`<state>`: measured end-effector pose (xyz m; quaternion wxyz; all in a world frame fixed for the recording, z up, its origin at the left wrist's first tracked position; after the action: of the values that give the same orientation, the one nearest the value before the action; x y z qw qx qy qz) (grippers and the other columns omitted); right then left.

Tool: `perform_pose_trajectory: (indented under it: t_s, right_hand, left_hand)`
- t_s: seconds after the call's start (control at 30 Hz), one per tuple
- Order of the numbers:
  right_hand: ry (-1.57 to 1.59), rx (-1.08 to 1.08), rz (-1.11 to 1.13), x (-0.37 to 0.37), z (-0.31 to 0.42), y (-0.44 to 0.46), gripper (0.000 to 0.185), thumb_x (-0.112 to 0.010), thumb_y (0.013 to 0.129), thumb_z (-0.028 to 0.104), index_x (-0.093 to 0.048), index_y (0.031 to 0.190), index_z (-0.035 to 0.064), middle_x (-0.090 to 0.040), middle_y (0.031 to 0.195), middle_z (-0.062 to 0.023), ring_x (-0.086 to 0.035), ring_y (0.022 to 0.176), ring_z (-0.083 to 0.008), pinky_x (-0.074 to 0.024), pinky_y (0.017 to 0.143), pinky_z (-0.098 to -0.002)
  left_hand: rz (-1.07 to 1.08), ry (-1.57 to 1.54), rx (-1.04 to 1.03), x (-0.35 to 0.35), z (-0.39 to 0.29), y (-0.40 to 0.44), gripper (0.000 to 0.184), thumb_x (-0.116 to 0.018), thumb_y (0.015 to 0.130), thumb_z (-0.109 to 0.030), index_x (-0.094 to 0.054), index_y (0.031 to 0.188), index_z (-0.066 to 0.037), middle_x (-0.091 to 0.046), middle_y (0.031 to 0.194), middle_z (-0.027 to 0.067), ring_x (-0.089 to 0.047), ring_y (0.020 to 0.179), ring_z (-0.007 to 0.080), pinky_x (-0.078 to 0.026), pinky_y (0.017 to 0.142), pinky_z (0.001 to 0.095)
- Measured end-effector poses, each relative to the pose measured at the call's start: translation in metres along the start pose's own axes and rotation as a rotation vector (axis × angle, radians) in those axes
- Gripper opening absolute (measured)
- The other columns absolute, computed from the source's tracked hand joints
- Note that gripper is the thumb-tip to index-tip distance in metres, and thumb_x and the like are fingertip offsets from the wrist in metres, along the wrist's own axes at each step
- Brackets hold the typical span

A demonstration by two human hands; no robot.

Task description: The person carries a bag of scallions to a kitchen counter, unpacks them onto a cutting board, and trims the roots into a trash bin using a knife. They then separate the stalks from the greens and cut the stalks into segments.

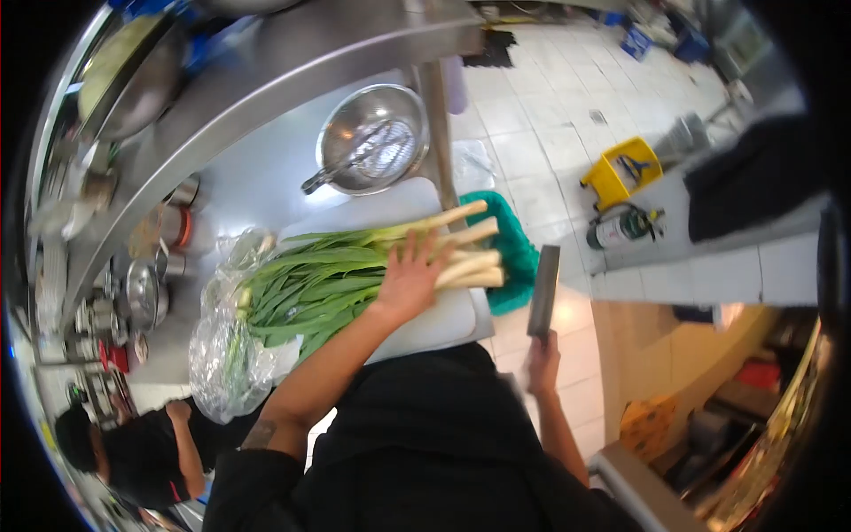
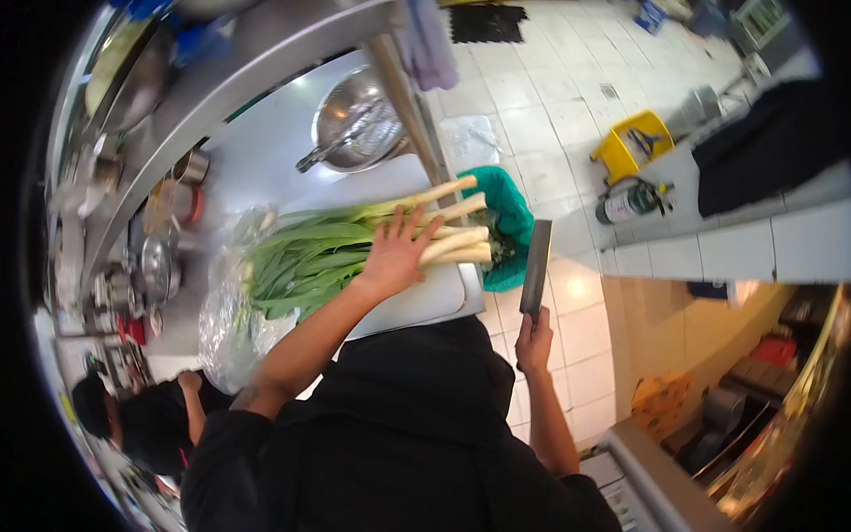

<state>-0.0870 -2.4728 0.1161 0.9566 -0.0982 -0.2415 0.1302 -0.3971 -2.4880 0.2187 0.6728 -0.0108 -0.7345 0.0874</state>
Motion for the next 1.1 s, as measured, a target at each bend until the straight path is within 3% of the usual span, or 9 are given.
perform_pose_trajectory:
  t_s: [0.03, 0.13, 0.3, 0.47, 0.6, 0.77, 0.9, 1.0, 1.1]
  right_hand:
    - [-0.021, 0.093, -0.019, -0.003, 0.012, 0.004, 0.014, -0.049, 0.099, 0.011, -0.050, 0.110, 0.0016, -0.050, 0.064, -0.0084, -0.047, 0.055, -0.0139, -0.0384, 0.051, -0.0332]
    - [-0.010, 0.252, 0.055, -0.014, 0.037, 0.016, 0.015, -0.049, 0.098, 0.009, -0.051, 0.110, -0.0003, -0.051, 0.067, -0.0061, -0.046, 0.057, -0.0121, -0.0378, 0.052, -0.0308]
    - [0.005, 0.063, 0.071, -0.020, 0.046, 0.047, 0.018, -0.049, 0.097, 0.007, -0.050, 0.113, -0.0010, -0.056, 0.077, -0.0076, -0.050, 0.066, -0.0142, -0.0412, 0.059, -0.0302]
    - [-0.088, 0.262, 0.003, -0.012, 0.036, 0.070, 0.015, -0.048, 0.095, 0.008, -0.047, 0.106, -0.0019, -0.055, 0.081, -0.0117, -0.053, 0.076, -0.0190, -0.0424, 0.069, -0.0332]
    - [-0.002, 0.067, 0.117, -0.011, 0.081, 0.055, 0.012, -0.049, 0.096, 0.009, -0.045, 0.102, -0.0009, -0.050, 0.078, -0.0081, -0.048, 0.070, -0.0192, -0.0411, 0.065, -0.0327]
    - [-0.003, 0.279, -0.042, -0.008, 0.049, 0.060, 0.021, -0.051, 0.096, 0.010, -0.048, 0.113, -0.0022, -0.056, 0.086, -0.0106, -0.049, 0.076, -0.0167, -0.0444, 0.069, -0.0319]
    - [-0.070, 0.225, -0.003, -0.005, 0.007, 0.063, 0.029, -0.054, 0.095, 0.013, -0.048, 0.119, -0.0024, -0.058, 0.090, -0.0118, -0.052, 0.079, -0.0178, -0.0456, 0.072, -0.0326]
    - [0.026, 0.446, -0.009, -0.005, -0.006, 0.064, 0.034, -0.055, 0.095, 0.018, -0.049, 0.123, -0.0009, -0.060, 0.090, -0.0117, -0.055, 0.077, -0.0179, -0.0468, 0.069, -0.0326]
    - [-0.261, 0.430, 0.191, 0.000, 0.025, 0.051, 0.035, -0.055, 0.097, 0.021, -0.050, 0.125, 0.0020, -0.063, 0.085, -0.0083, -0.058, 0.071, -0.0174, -0.0475, 0.064, -0.0314]
  left_hand:
    - [0.168, -0.051, 0.032, -0.003, 0.005, 0.006, 0.106, -0.081, 0.072, -0.029, -0.018, 0.156, -0.021, -0.015, 0.161, 0.0151, -0.021, 0.146, 0.0415, -0.027, 0.109, 0.0630]
    - [0.116, -0.061, 0.006, 0.000, 0.017, 0.014, 0.100, -0.080, 0.073, -0.029, -0.023, 0.155, -0.022, -0.019, 0.160, 0.0152, -0.024, 0.144, 0.0410, -0.028, 0.106, 0.0658]
    - [-0.012, -0.027, 0.033, -0.020, 0.042, 0.026, 0.092, -0.076, 0.075, -0.022, -0.027, 0.153, -0.022, -0.021, 0.159, 0.0161, -0.028, 0.142, 0.0392, -0.031, 0.103, 0.0649]
    - [0.013, -0.129, 0.090, -0.003, 0.059, 0.036, 0.100, -0.077, 0.066, -0.031, -0.027, 0.152, -0.016, -0.039, 0.145, 0.0223, -0.035, 0.137, 0.0381, -0.028, 0.107, 0.0571]
    - [0.072, -0.214, 0.084, -0.001, 0.060, 0.037, 0.100, -0.076, 0.063, -0.033, -0.032, 0.149, -0.010, -0.049, 0.132, 0.0194, -0.043, 0.128, 0.0353, -0.028, 0.106, 0.0532]
    - [0.098, -0.039, 0.172, -0.005, 0.077, 0.004, 0.067, -0.071, 0.066, -0.022, -0.053, 0.129, -0.007, -0.052, 0.122, 0.0150, -0.049, 0.117, 0.0298, -0.032, 0.101, 0.0504]
    - [0.025, -0.051, 0.255, 0.000, 0.110, -0.024, 0.060, -0.070, 0.068, -0.019, -0.055, 0.125, -0.008, -0.052, 0.121, 0.0131, -0.048, 0.118, 0.0293, -0.031, 0.102, 0.0511]
    - [-0.014, -0.094, 0.330, 0.002, 0.131, -0.039, 0.059, -0.069, 0.069, -0.017, -0.055, 0.125, -0.009, -0.052, 0.120, 0.0121, -0.047, 0.119, 0.0293, -0.031, 0.103, 0.0524]
    - [-0.033, -0.161, 0.383, -0.003, 0.143, -0.048, 0.059, -0.069, 0.069, -0.016, -0.054, 0.126, -0.011, -0.051, 0.116, 0.0120, -0.047, 0.119, 0.0294, -0.028, 0.107, 0.0550]
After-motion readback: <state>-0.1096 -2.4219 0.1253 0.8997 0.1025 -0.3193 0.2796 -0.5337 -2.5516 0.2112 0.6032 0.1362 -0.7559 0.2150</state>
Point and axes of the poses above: each hand's wrist, its own y-axis towards the middle knuckle, its own x-axis out of the back of the hand, z = x × y, the point moved 6 cm from there along y, towards the middle knuckle
